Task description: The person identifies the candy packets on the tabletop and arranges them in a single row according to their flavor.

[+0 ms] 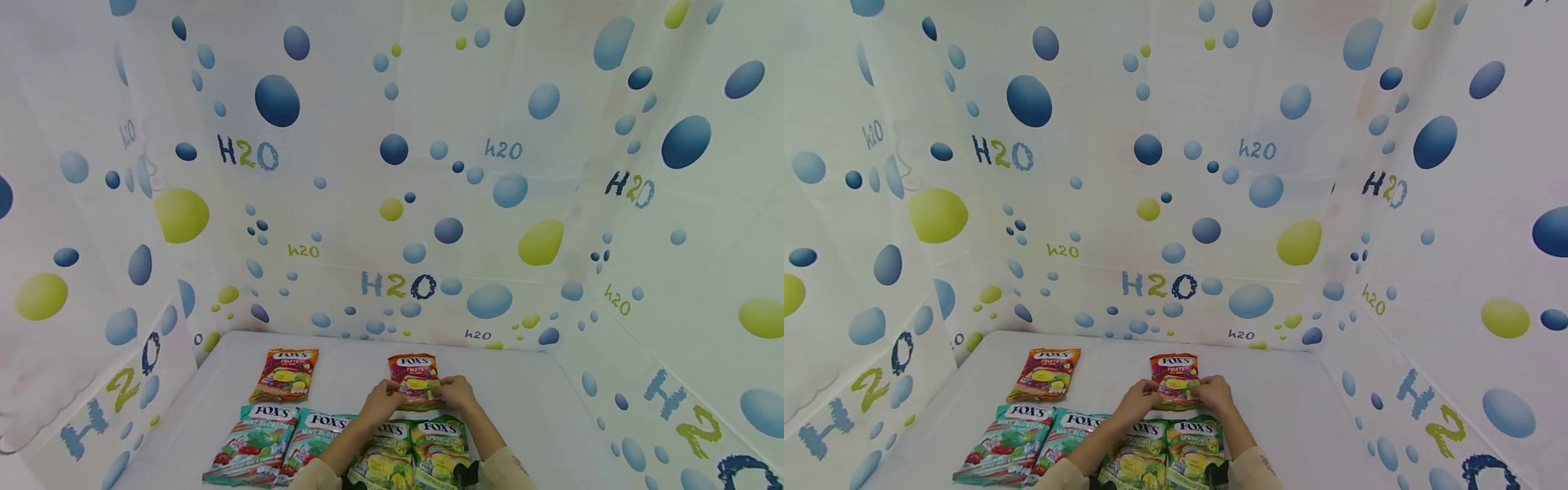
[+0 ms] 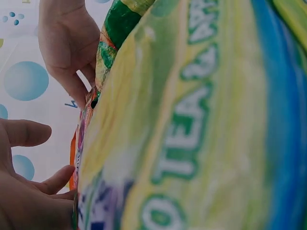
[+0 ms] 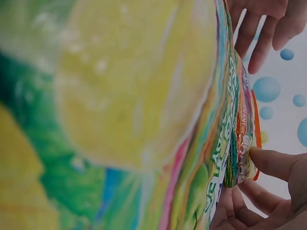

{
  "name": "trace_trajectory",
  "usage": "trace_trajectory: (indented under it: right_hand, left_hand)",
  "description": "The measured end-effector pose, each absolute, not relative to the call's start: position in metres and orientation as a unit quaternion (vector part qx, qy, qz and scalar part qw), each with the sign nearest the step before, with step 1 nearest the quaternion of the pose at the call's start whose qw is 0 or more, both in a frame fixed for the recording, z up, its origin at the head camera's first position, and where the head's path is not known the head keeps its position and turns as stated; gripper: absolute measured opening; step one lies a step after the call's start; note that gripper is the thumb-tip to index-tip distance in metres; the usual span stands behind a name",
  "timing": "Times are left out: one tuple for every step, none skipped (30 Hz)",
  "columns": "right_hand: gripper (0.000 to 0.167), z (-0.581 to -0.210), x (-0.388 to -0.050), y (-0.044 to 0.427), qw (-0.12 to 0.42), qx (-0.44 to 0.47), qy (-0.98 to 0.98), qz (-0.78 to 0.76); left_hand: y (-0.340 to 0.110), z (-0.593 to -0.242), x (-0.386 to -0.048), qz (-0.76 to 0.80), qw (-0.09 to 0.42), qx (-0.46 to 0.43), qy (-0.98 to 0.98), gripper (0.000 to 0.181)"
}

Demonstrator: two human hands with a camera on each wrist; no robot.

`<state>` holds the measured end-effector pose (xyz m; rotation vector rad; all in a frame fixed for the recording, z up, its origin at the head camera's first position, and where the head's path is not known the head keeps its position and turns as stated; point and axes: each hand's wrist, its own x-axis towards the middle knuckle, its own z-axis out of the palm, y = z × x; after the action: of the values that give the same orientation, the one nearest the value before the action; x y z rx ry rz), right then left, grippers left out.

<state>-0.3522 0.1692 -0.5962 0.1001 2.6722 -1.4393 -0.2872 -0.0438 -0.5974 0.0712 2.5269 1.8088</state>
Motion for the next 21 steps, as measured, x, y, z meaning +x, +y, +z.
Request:
trace_trajectory:
  right_hand:
    - [0.036, -0.596, -0.352, 0.169, 0.054, 0.036, 0.875, -0.48]
    - [0.036, -0.596, -0.352, 0.169, 0.055, 0.037, 0.872, -0.486]
    - [0.036, -0.596, -0.352, 0.168, 0.055, 0.036, 0.869, -0.491]
    - [0.035, -0.596, -0.352, 0.168, 0.055, 0.036, 0.868, -0.493]
    - [0.034, -0.595, -0.352, 0.168, 0.055, 0.036, 0.865, -0.497]
    - [0.033, -0.595, -0.352, 0.168, 0.053, 0.035, 0.863, -0.5]
    - [0.031, -0.595, -0.353, 0.168, 0.05, 0.033, 0.862, -0.503]
    - [0.03, -0.595, -0.353, 0.168, 0.047, 0.028, 0.861, -0.506]
    - [0.028, -0.595, -0.353, 0.168, 0.044, 0.023, 0.86, -0.508]
    - [0.027, -0.595, -0.353, 0.167, 0.043, 0.024, 0.857, -0.512]
    - [0.027, -0.595, -0.353, 0.167, 0.042, 0.023, 0.855, -0.517]
    - [0.027, -0.595, -0.353, 0.167, 0.042, 0.022, 0.852, -0.522]
    - [0.027, -0.595, -0.352, 0.167, 0.042, 0.022, 0.851, -0.524]
    - [0.027, -0.595, -0.352, 0.166, 0.042, 0.022, 0.849, -0.526]
    - [0.028, -0.594, -0.351, 0.166, 0.042, 0.024, 0.848, -0.527]
    - [0.029, -0.594, -0.351, 0.165, 0.042, 0.027, 0.848, -0.528]
    - [0.03, -0.594, -0.35, 0.165, 0.041, 0.028, 0.848, -0.528]
    - [0.03, -0.593, -0.35, 0.165, 0.038, 0.028, 0.848, -0.527]
    - [0.031, -0.592, -0.35, 0.164, 0.034, 0.029, 0.849, -0.526]
    - [0.032, -0.592, -0.35, 0.164, 0.029, 0.03, 0.849, -0.526]
    - [0.032, -0.591, -0.35, 0.164, 0.024, 0.03, 0.85, -0.526]
  left_hand:
    - [-0.045, -0.598, -0.288, 0.587, 0.016, 0.022, 0.809, 0.051]
    - [-0.045, -0.598, -0.288, 0.591, 0.017, 0.022, 0.806, 0.05]
    - [-0.046, -0.598, -0.289, 0.596, 0.02, 0.02, 0.802, 0.049]
    - [-0.046, -0.598, -0.289, 0.6, 0.021, 0.02, 0.8, 0.048]
    - [-0.047, -0.597, -0.289, 0.603, 0.022, 0.021, 0.797, 0.047]
    - [-0.047, -0.597, -0.289, 0.605, 0.023, 0.022, 0.795, 0.046]
    - [-0.047, -0.596, -0.288, 0.608, 0.024, 0.024, 0.793, 0.045]
    - [-0.047, -0.595, -0.288, 0.609, 0.025, 0.026, 0.792, 0.044]
    - [-0.047, -0.595, -0.288, 0.611, 0.026, 0.027, 0.791, 0.044]
    - [-0.047, -0.594, -0.287, 0.614, 0.026, 0.027, 0.788, 0.043]
    - [-0.047, -0.593, -0.287, 0.617, 0.027, 0.027, 0.786, 0.042]
    - [-0.047, -0.592, -0.286, 0.621, 0.028, 0.027, 0.783, 0.042]
    - [-0.047, -0.592, -0.286, 0.625, 0.029, 0.026, 0.78, 0.042]
    - [-0.048, -0.591, -0.286, 0.628, 0.029, 0.025, 0.777, 0.042]
    - [-0.048, -0.59, -0.285, 0.631, 0.029, 0.025, 0.775, 0.042]
    - [-0.048, -0.59, -0.285, 0.635, 0.029, 0.025, 0.772, 0.042]
    - [-0.049, -0.589, -0.285, 0.637, 0.028, 0.025, 0.77, 0.042]
    - [-0.049, -0.588, -0.284, 0.638, 0.027, 0.025, 0.769, 0.042]
    - [-0.049, -0.587, -0.284, 0.637, 0.025, 0.026, 0.77, 0.042]
    - [-0.05, -0.586, -0.284, 0.637, 0.024, 0.027, 0.77, 0.043]
    - [-0.05, -0.585, -0.284, 0.637, 0.022, 0.026, 0.77, 0.043]
